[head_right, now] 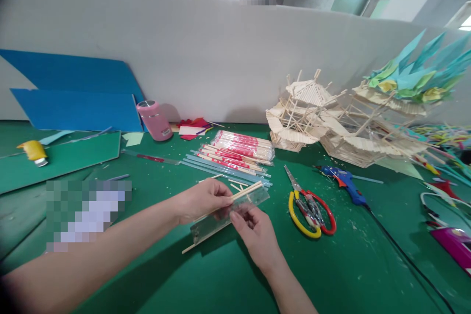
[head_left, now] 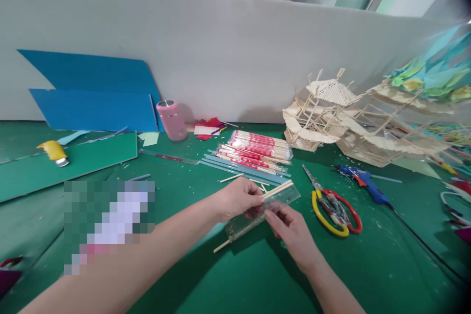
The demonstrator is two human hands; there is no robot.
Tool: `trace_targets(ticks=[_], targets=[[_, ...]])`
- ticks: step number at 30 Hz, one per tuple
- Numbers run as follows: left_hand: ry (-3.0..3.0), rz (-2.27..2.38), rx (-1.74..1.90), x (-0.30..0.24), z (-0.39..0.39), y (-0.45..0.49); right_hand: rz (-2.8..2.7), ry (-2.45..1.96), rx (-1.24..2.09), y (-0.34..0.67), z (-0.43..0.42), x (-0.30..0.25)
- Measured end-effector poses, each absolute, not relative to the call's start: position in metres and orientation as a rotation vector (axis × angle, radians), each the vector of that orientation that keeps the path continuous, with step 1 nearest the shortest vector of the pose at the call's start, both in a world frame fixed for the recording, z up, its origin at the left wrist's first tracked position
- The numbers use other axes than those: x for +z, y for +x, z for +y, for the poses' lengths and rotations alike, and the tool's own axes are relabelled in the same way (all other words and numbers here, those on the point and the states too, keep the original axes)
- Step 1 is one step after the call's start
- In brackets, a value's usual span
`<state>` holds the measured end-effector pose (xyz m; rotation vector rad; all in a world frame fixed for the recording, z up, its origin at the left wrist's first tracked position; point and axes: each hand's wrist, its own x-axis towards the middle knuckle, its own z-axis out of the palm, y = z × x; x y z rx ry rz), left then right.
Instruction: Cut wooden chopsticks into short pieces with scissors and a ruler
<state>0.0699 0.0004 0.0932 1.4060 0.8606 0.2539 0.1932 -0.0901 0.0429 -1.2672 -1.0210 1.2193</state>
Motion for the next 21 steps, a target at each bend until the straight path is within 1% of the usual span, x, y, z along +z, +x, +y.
trace_targets(ticks=[11,21], targets=[[1.446,0.871,0.192,0.101,-0.004,0.07,-0.463,-1.037,1.257,0.186,-0.085,0.041],[1.428,0.893,0.137,0.105,-0.007,0.074,-0.3,-1.015,1.174,0.178,-0.081,0.043]])
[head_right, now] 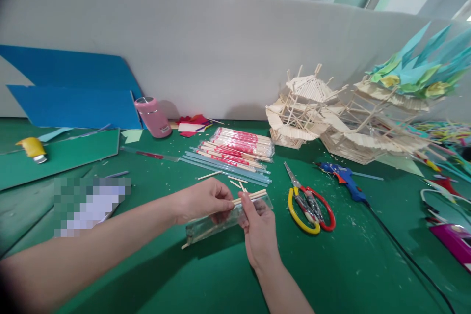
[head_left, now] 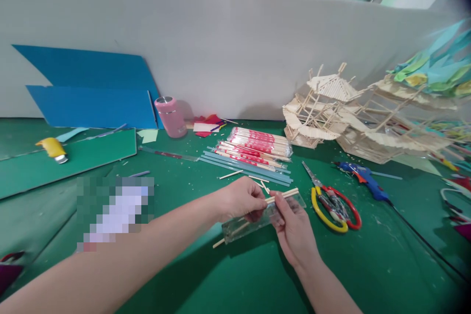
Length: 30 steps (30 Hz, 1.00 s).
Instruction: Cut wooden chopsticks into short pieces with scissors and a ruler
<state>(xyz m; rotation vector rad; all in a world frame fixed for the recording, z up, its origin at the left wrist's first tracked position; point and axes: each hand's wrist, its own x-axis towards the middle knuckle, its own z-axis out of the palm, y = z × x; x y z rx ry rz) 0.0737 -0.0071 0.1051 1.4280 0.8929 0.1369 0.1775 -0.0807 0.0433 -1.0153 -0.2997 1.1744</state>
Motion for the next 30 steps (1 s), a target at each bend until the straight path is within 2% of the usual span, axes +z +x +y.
trace_targets(ticks=[15,30], targets=[[1.365,0.797,0.009,0.123,-0.006,0.059,-0.299,-1.074,1.117,0.182,-0.089,0.054],[1.414,0.756,0.077,0.134,-0.018,0.039,-0.161,-0.993,1.084,0.188,-0.095,0.07]])
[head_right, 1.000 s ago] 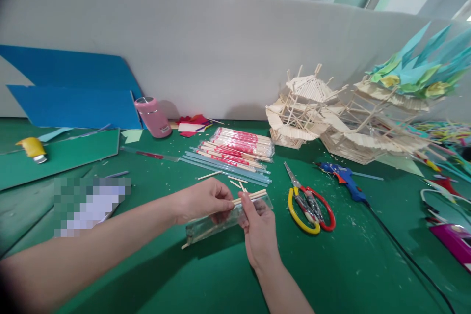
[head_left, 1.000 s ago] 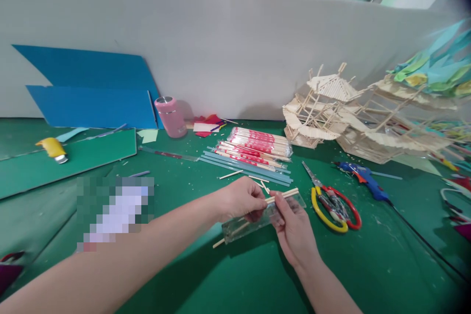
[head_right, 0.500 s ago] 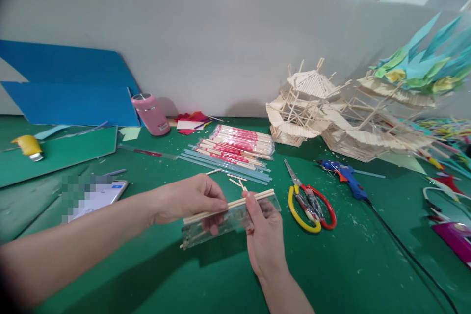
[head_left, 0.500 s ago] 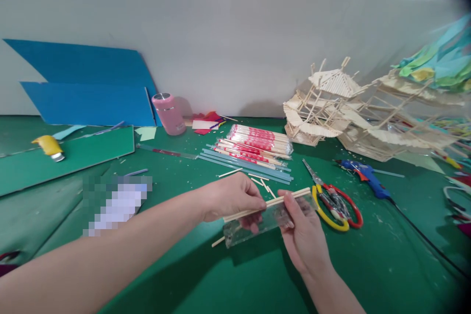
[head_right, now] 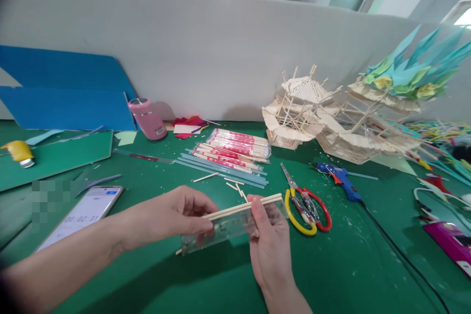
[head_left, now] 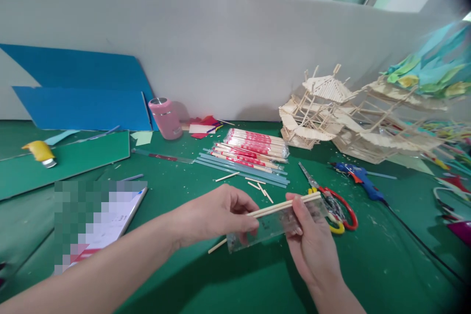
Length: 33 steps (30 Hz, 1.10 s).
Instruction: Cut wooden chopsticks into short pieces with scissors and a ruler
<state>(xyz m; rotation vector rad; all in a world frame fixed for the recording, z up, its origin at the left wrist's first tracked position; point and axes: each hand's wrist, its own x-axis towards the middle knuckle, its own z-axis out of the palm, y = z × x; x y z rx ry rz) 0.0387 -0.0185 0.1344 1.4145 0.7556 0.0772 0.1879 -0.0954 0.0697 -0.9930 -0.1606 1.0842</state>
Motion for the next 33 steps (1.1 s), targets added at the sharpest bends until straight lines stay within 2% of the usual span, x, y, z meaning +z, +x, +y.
trace_targets(ticks=[12,33], targets=[[1.43,0.735,0.093,0.1288,-0.0211,0.0406,-0.183,-0.994,1.033,0.1867,-0.0954,0.0735],[1.479,0.99,0.251,0.1262,-0.0256,0.0468,-0.212,-0.97,1.042,0.1861,-0.0895,0.0702]])
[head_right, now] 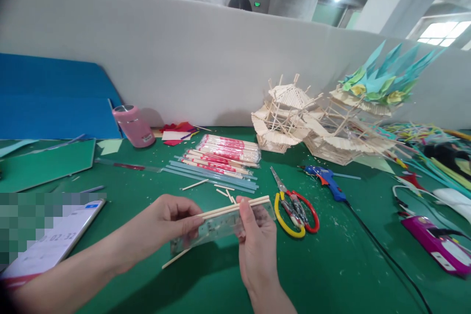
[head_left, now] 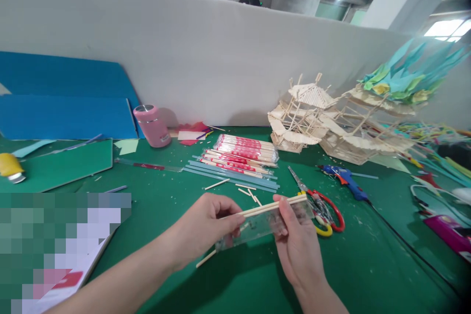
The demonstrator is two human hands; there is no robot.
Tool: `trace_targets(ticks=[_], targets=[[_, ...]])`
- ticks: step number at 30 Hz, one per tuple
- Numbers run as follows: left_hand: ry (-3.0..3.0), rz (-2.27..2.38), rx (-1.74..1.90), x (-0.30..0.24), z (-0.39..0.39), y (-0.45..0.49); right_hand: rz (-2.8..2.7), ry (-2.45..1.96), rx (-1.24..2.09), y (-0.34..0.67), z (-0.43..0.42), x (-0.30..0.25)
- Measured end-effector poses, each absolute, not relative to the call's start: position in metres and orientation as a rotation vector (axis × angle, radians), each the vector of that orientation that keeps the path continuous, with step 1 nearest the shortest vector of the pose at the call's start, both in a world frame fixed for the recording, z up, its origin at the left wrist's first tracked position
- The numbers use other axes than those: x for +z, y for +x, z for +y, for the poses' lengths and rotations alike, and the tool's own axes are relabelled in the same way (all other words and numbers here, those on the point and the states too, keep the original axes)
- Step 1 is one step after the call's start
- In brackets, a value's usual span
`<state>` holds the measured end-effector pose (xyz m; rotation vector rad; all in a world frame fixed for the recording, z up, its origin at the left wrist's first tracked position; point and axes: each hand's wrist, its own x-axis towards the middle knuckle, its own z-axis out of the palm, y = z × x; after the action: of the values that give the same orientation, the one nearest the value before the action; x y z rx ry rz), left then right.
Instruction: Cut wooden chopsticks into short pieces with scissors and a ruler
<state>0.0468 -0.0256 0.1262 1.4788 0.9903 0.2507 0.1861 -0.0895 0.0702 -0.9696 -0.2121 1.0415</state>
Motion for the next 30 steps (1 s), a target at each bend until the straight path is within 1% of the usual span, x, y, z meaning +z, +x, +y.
trace_targets(ticks=[10,18,30], targets=[[1.462,1.004,0.257,0.125,-0.025,0.046,-0.322,-1.007,1.054,0.187,-0.088,0.065],[1.475,1.025,0.188,0.127,-0.023,0.044,-0.449,-1.105,1.024,0.188,-0.088,0.062],[1.505,0.986,0.256,0.115,-0.026,0.042,-0.478,-1.113,1.028,0.186,-0.087,0.064]])
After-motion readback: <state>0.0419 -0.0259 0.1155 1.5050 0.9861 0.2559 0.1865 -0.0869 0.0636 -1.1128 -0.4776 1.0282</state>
